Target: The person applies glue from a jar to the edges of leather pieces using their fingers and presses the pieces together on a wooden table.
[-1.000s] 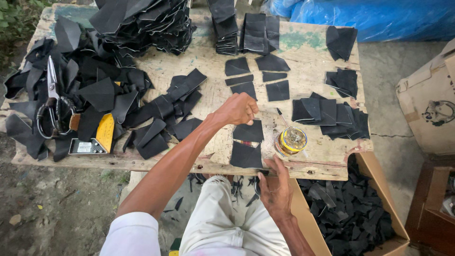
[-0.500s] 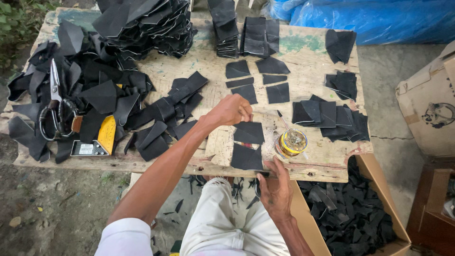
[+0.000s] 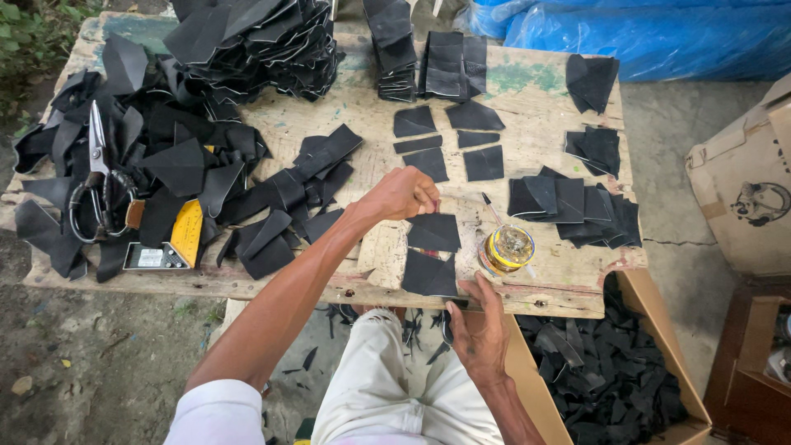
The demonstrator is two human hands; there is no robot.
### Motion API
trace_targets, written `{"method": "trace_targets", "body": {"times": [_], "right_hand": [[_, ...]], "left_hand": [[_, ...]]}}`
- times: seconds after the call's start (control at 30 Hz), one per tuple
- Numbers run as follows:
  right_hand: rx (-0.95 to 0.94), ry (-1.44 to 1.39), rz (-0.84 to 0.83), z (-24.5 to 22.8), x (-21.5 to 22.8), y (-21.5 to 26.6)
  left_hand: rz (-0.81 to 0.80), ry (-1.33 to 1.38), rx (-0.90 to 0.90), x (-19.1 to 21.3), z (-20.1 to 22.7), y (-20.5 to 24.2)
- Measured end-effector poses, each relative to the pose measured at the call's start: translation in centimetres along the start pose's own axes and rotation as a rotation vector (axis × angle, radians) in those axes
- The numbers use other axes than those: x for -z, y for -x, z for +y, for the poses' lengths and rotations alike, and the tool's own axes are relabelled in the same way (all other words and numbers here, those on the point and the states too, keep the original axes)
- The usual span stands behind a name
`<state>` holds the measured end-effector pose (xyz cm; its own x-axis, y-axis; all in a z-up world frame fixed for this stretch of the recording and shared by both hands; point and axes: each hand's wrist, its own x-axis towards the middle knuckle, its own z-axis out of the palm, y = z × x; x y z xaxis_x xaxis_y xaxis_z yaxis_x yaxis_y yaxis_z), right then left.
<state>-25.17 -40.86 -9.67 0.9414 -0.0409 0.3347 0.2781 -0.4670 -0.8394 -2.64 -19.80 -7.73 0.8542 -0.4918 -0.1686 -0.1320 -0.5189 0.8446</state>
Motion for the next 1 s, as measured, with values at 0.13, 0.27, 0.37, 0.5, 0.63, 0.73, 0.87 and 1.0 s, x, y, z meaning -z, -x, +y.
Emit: {"method": "trace_targets", "body": {"times": [0.13,0.27,0.37,0.5,0.63,0.73,0.87,1.0], "right_hand": [[-0.023,0.003,0.003,0.0,-0.1,-0.1],[0.015,0.02,0.013,-0.3,0.1,-0.2],[-0.038,0.031,0.032,-0.6,1.0,0.1],[0.11,0.117,0.125,-0.6,3.4,1.4],[0.011,0.108,0.107,-0.3,5.4,2.8],[0.042,0.215,0.092,0.0,6.3,3.3],[0.078,0.249,0.064,0.3,6.5,3.6],[0.122,0.275,0.051,0.7,6.0,3.9]], "left_hand": [[0.002,0.009,0.001,-0.2,-0.4,-0.2],[0.019,-0.008,-0.017,-0.1,-0.3,0.1],[0.216,-0.138,-0.128,0.3,0.1,1.1],[0.376,-0.018,-0.13,1.2,0.6,5.0],[0.636,-0.042,-0.049,4.5,0.7,10.7],[0.844,-0.082,-0.045,8.7,0.4,14.8],[0.994,-0.126,-0.015,12.5,0.1,19.2],[1.131,-0.055,0.071,14.8,-0.6,22.7]]}}
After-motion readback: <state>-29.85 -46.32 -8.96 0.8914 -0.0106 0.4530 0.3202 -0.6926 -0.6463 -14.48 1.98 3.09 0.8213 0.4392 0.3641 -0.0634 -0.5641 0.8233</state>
